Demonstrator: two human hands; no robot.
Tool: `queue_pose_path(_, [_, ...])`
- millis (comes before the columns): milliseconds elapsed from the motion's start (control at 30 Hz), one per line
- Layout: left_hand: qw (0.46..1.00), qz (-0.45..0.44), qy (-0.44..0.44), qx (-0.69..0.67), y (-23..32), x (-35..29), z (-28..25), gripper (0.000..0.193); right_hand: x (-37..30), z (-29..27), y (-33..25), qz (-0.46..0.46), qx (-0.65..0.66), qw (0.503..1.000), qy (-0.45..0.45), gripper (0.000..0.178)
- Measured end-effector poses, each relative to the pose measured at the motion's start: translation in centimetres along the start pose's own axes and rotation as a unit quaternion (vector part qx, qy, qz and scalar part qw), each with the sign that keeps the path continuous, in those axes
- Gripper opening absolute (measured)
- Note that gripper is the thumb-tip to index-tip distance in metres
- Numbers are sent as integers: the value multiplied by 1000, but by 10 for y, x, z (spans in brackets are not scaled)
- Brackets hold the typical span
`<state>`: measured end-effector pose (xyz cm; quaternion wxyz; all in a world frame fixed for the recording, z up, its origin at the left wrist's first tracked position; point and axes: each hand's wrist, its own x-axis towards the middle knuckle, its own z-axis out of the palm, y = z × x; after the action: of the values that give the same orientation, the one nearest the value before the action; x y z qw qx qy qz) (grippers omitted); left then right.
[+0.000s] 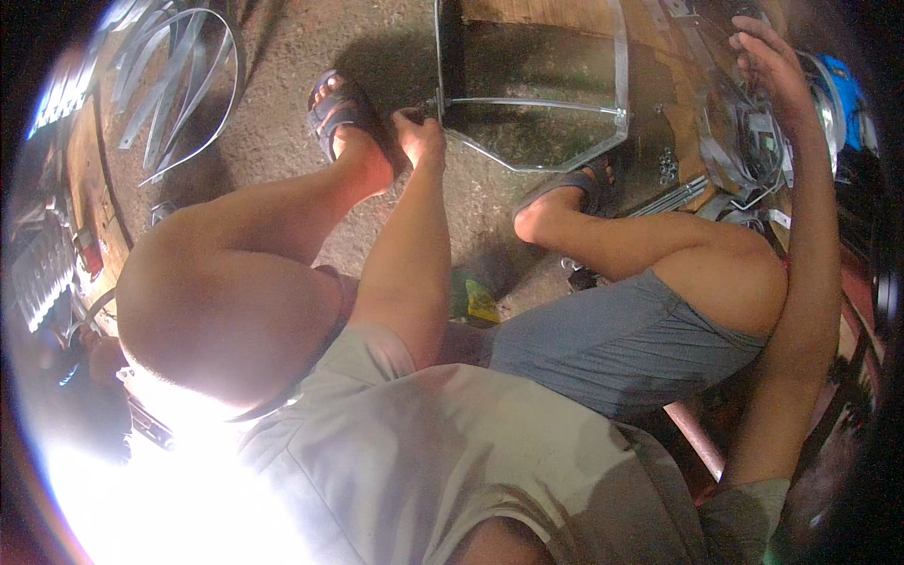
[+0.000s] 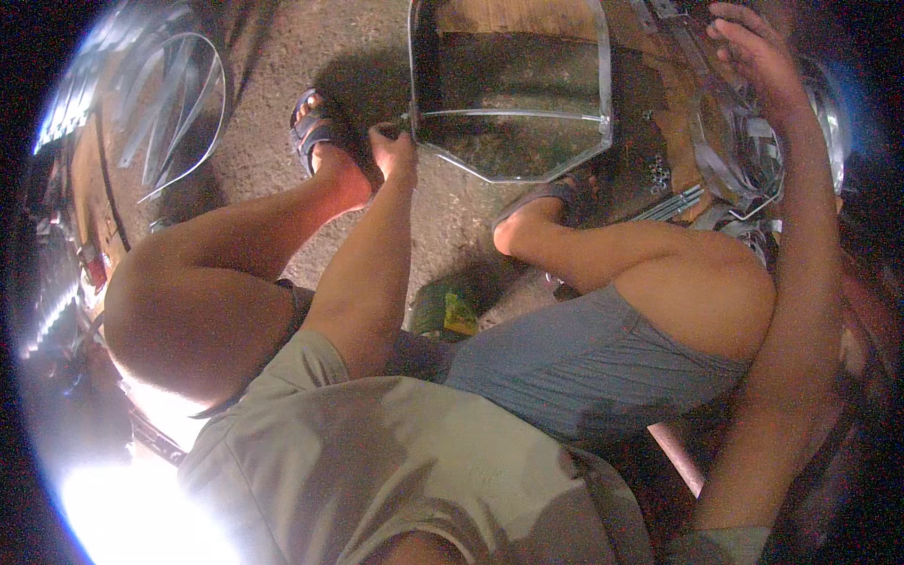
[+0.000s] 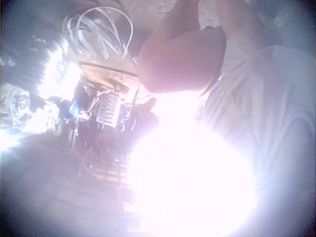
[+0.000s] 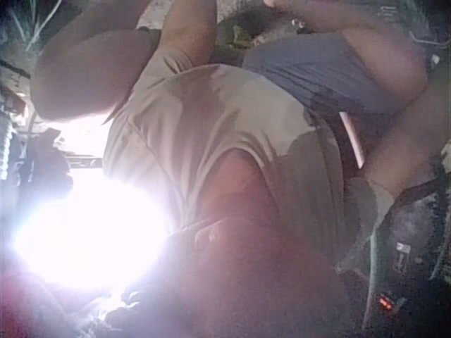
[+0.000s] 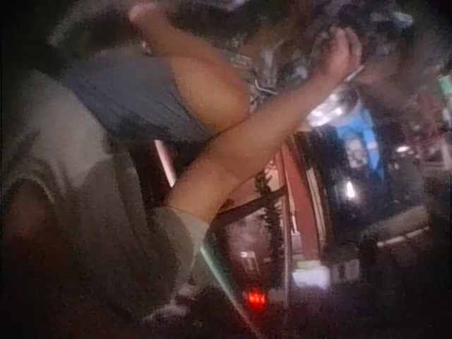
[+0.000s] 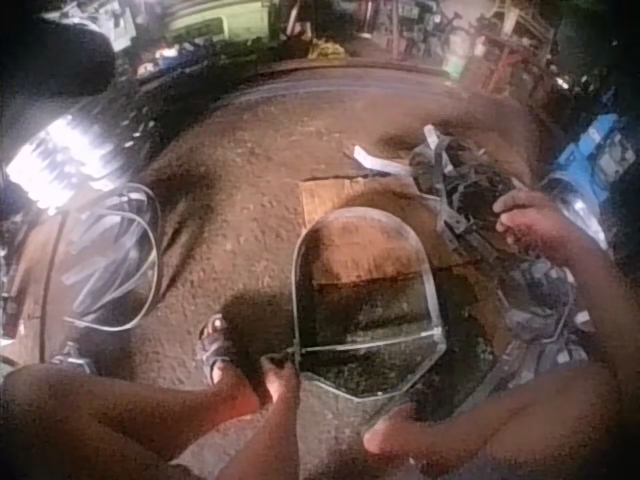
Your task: The person sits on the floor and assembles a metal frame structure by hand. They insert a metal rod into a curved frame, align the components, and secure them using nuts and bolts. The person repeatedly picks up fasteners and tightens them to join the metal pieces.
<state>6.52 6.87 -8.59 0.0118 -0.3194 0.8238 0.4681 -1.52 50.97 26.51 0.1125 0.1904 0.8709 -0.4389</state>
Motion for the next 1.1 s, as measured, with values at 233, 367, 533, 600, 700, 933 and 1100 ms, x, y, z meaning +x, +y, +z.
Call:
queue_pose_path(233, [998,-44,-18,-31,24,-12,-6,43,1,-5,3,15,2,1000,3,36])
queue_pose_path(367, [998,-34,-21,-57,20,-14,0,37,-2,-8,-2,-4,-15,999,31,36])
queue_pose_path(533, [998,-45,-17,-36,32,-15,-4,37,-5,-3,-5,19,-22,999,20,36])
queue_pose_path(600, [999,4,-8,-41,15,-9,2,38,-1,-6,-2,20,-12,1000,17,37])
queue_pose_path(700, [994,-31,-34,-99,9,-18,0,41,-2,-12,4,-11,-16,1000,1,38])
queue_pose_path(933, [998,-47,-30,-33,18,-9,-3,47,-3,-3,-1,5,-20,1000,19,38])
queue_pose_path(1100, [993,-48,7,-106,15,-7,8,48,-7,-4,-12,9,-57,998,19,40])
